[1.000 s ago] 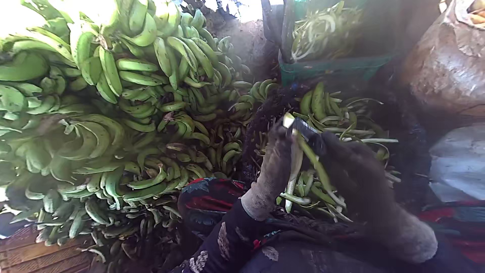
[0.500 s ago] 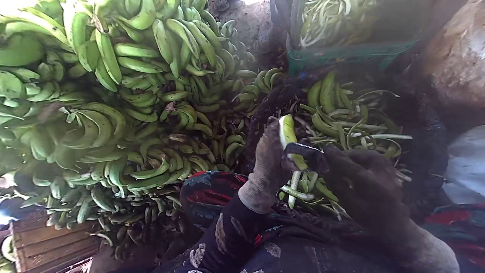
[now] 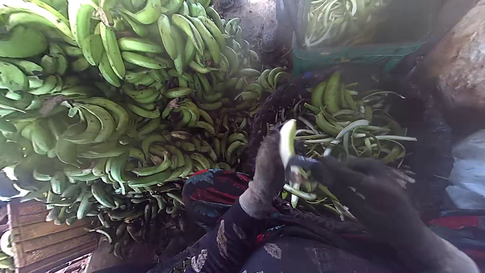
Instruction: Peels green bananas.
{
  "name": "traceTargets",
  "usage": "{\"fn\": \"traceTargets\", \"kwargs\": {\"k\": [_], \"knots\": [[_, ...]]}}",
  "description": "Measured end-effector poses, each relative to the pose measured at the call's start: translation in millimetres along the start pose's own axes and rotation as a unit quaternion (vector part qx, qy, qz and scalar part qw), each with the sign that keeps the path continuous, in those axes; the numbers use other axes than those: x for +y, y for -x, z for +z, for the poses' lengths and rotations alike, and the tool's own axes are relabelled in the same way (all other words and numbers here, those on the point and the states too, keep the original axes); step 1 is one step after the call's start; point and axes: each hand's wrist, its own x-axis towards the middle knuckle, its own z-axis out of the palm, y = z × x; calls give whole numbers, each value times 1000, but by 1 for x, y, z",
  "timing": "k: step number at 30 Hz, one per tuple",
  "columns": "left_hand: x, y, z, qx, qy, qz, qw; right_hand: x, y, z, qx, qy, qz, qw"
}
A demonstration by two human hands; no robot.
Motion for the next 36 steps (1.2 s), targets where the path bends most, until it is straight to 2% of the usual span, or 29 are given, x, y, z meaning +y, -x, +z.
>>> {"fn": "traceTargets", "kwargs": {"k": [2, 3, 4, 5, 7, 8, 11, 13, 15, 16, 18, 19, 21, 23, 25, 27, 29, 31, 32, 34, 36], "knots": [[-2, 13, -1, -102, -56, 62, 991, 14, -10, 5, 28, 18, 27, 999], [0, 20, -7, -134, -73, 63, 986, 21, -10, 2, 15, 42, 62, 997], [1, 27, -14, -156, -85, 48, 983, 28, -8, -3, -31, 69, 107, 991], [0, 33, -21, -167, -89, 28, 981, 31, -3, -9, -111, 91, 160, 977], [-13, 38, -35, -137, -103, -20, 985, 22, 5, -15, -315, 107, 256, 908], [-24, 34, -42, -115, -128, -44, 984, 17, 9, -13, -381, 115, 276, 875], [-40, 11, -40, -74, -283, -115, 949, -1, 13, -4, -487, 149, 303, 806], [-25, -12, -8, -124, -378, -89, 913, -4, 11, -1, -513, 170, 302, 785], [2, -34, 46, -169, -397, 11, 902, -4, 9, 0, -522, 186, 303, 775], [17, -45, 76, -193, -351, 72, 914, -2, 8, 1, -527, 192, 298, 773], [49, -69, 145, -264, -115, 103, 952, 2, 7, -1, -526, 187, 294, 776], [64, -78, 178, -296, 1, 98, 950, 2, 6, -4, -520, 183, 295, 781], [81, -93, 224, -303, 93, 99, 943, 2, 5, -7, -507, 172, 300, 789], [66, -113, 236, -253, 27, 122, 959, 0, 4, -12, -496, 169, 304, 796], [22, -140, 214, -151, -151, 111, 971, -6, 4, -18, -481, 171, 319, 798], [-30, -164, 176, -22, -371, 59, 926, -6, 3, -24, -481, 158, 347, 790], [-73, -178, 139, 73, -533, -19, 842, 9, 6, -34, -482, 142, 344, 793], [-106, -179, 118, 85, -617, -116, 774, 19, 4, -52, -449, 128, 368, 804], [-122, -178, 113, 63, -629, -146, 761, 22, 2, -61, -417, 126, 381, 815], [-142, -168, 115, 15, -627, -152, 764, 27, -2, -73, -335, 116, 398, 846], [-153, -160, 124, 34, -581, -120, 805, 30, -5, -74, -238, 83, 400, 882]]}}
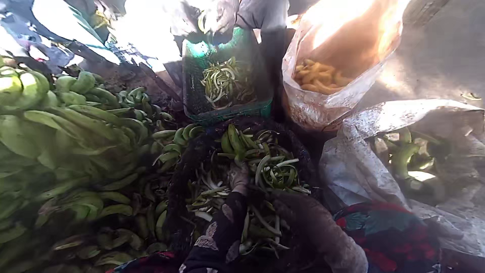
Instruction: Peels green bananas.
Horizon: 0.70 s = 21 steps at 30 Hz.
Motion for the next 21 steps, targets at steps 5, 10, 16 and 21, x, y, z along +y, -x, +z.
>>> {"fn": "traceTargets", "kwargs": {"k": [5, 10, 16, 21], "knots": [[6, 34, 18, 33, 179, 152, 972, -7, -19, 8, 139, -155, -3, 978], [-15, 80, -15, 78, 208, 403, 888, -18, -39, 15, 214, -499, 35, 839], [-79, 144, -90, -276, 552, 42, 786, -45, -27, 43, 171, -593, -97, 781], [-97, 160, -125, -295, 676, -67, 672, -67, -11, 70, 46, -362, -288, 886]]}}
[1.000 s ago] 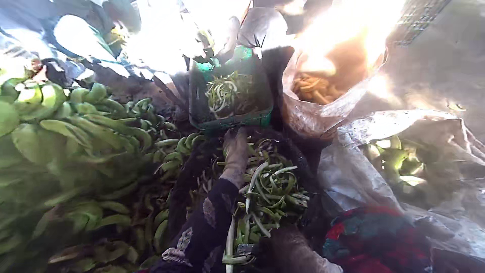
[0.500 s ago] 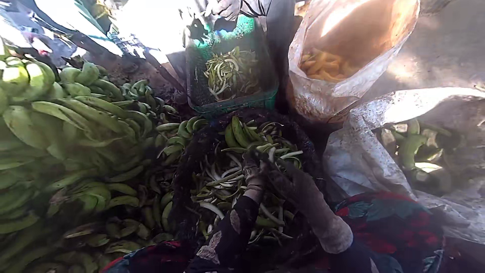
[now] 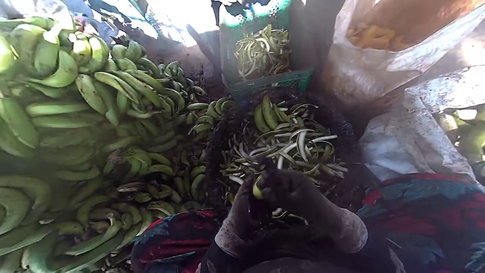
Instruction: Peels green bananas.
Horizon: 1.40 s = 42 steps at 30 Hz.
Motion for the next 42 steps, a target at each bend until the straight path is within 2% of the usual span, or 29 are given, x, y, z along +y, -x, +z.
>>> {"fn": "traceTargets", "kwargs": {"k": [3, 5, 6, 9, 12, 14, 16, 18, 21, 23, 24, 26, 27, 28, 29, 31, 33, 35, 37, 38, 40, 42], "knots": [[30, -9, -4, 69, -14, 179, 981, -6, 9, 14, 8, 108, 25, 994], [51, -13, -10, 119, -36, 286, 950, -8, 14, 12, 31, 146, -2, 989], [57, -11, -13, 116, -48, 343, 931, -10, 18, 11, 35, 151, -18, 988], [66, -5, -10, 97, -86, 508, 851, -14, 31, 15, 26, 138, 20, 990], [58, 0, -2, 72, -151, 640, 750, -18, 39, 28, 24, 91, 80, 992], [52, 4, 1, 31, -214, 697, 684, -20, 41, 34, 15, 51, 103, 993], [47, 6, 1, 6, -252, 722, 644, -22, 41, 38, 12, 17, 111, 994], [44, 5, 1, -3, -269, 737, 620, -26, 40, 42, 13, 9, 107, 994], [44, 7, 11, -20, -277, 746, 605, -32, 38, 48, 28, -1, 96, 995], [48, 10, 22, -34, -268, 738, 618, -31, 37, 48, 7, 3, 100, 995], [49, 11, 28, -24, -245, 726, 642, -28, 37, 44, -35, 22, 118, 992], [53, 12, 41, 6, -158, 668, 727, -14, 34, 32, -168, 76, 184, 965], [59, 14, 47, -8, -99, 613, 784, -6, 33, 27, -215, 111, 199, 950], [66, 16, 47, -16, -76, 558, 826, -4, 32, 21, -220, 143, 177, 948], [72, 15, 43, -1, -85, 510, 856, -7, 30, 13, -182, 174, 126, 960], [79, 14, 36, 49, -117, 421, 898, -12, 29, -6, -18, 191, 14, 981], [84, 12, 39, 67, -142, 371, 915, -26, 21, -25, 69, 304, -102, 945], [86, 13, 44, 47, -167, 330, 928, -34, 12, -33, 93, 401, -176, 894], [71, 17, 48, 0, -168, 268, 949, -27, -4, -38, 127, 458, -171, 863], [59, 19, 47, -43, -185, 237, 953, -22, -17, -45, 149, 491, -131, 849], [38, 23, 45, -77, -198, 181, 960, -11, -42, -64, 177, 535, -39, 825], [41, 20, 37, -62, -172, 180, 967, -8, -43, -72, 155, 507, -45, 847]]}}
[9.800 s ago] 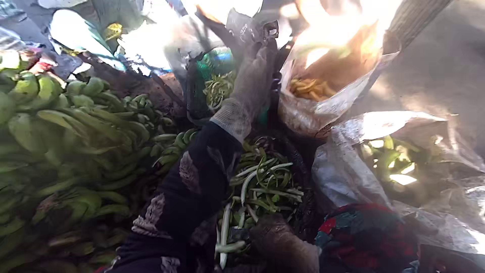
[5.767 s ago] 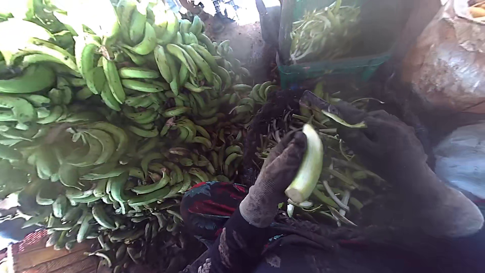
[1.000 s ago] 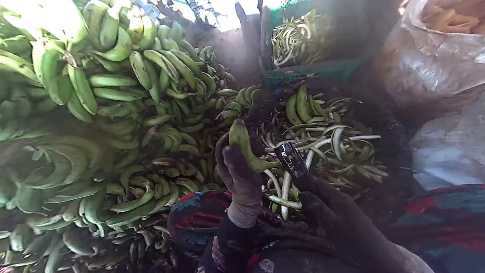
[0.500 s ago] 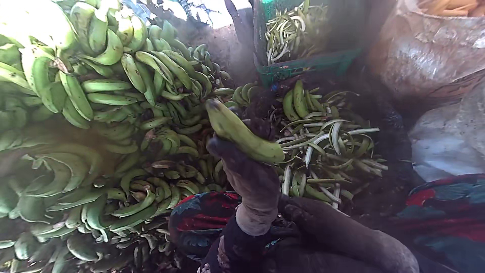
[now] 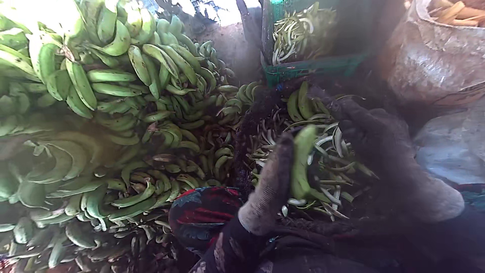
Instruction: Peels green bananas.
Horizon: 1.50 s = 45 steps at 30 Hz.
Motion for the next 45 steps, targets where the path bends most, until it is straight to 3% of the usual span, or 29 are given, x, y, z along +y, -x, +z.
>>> {"fn": "traceTargets", "kwargs": {"k": [3, 5, 6, 9, 12, 14, 16, 18, 20, 21, 23, 24, 27, 29, 32, 34, 36, 38, 40, 42, 44, 45], "knots": [[22, -18, -20, 92, -2, 88, 992, -15, 21, -15, -35, -144, -129, 980], [33, -24, -21, 130, -32, 121, 983, -29, 34, -11, -39, -202, -172, 963], [31, -23, -17, 134, -40, 119, 983, -35, 37, -4, -20, -195, -164, 967], [2, -8, -7, 51, -46, 68, 995, -31, 16, 14, 54, -79, -89, 991], [-5, -2, -6, 23, 13, 42, 999, -17, -2, 1, -3, -9, 0, 1000], [9, -6, -18, 70, -28, 111, 991, -26, 8, -23, -53, -103, -32, 993], [20, -12, -25, 128, -59, 174, 975, -21, 26, -15, -66, -218, -111, 967], [20, -15, -19, 160, -98, 190, 964, -28, 37, -2, -40, -236, -138, 961], [4, -9, -14, 112, -135, 158, 972, -34, 29, 9, 38, -161, -119, 979], [-4, -4, -9, 80, -95, 115, 986, -30, 18, 10, 49, -104, -93, 989], [-7, 4, 1, 48, -16, 46, 998, -15, 1, 7, 32, -33, -39, 998], [-2, 3, 0, 57, -3, 52, 997, -10, 0, 2, 16, -44, -34, 998], [12, -13, -15, 134, -34, 191, 972, -13, 19, -8, -38, -178, -98, 978], [19, -16, -14, 152, -78, 236, 957, -27, 34, -4, -34, -240, -126, 962], [6, -3, -4, 65, -85, 148, 983, -34, 22, 10, 85, -143, -102, 981], [5, 0, 5, 22, -29, 76, 996, -19, 4, 6, 61, -71, -38, 995], [11, -5, 0, 51, -14, 113, 992, -13, 6, -5, 11, -106, -24, 994], [19, -16, -6, 142, -33, 202, 968, -18, 21, -13, -19, -207, -64, 976], [24, -23, -5, 198, -42, 242, 949, -36, 40, -20, -34, -263, -104, 959], [17, -21, -4, 149, -39, 215, 964, -46, 44, -13, 17, -226, -107, 968], [7, -14, -5, 46, -44, 113, 992, -31, 29, 4, 73, -139, -88, 984], [4, -12, -4, 4, -35, 51, 998, -20, 20, 5, 59, -94, -59, 992]]}}
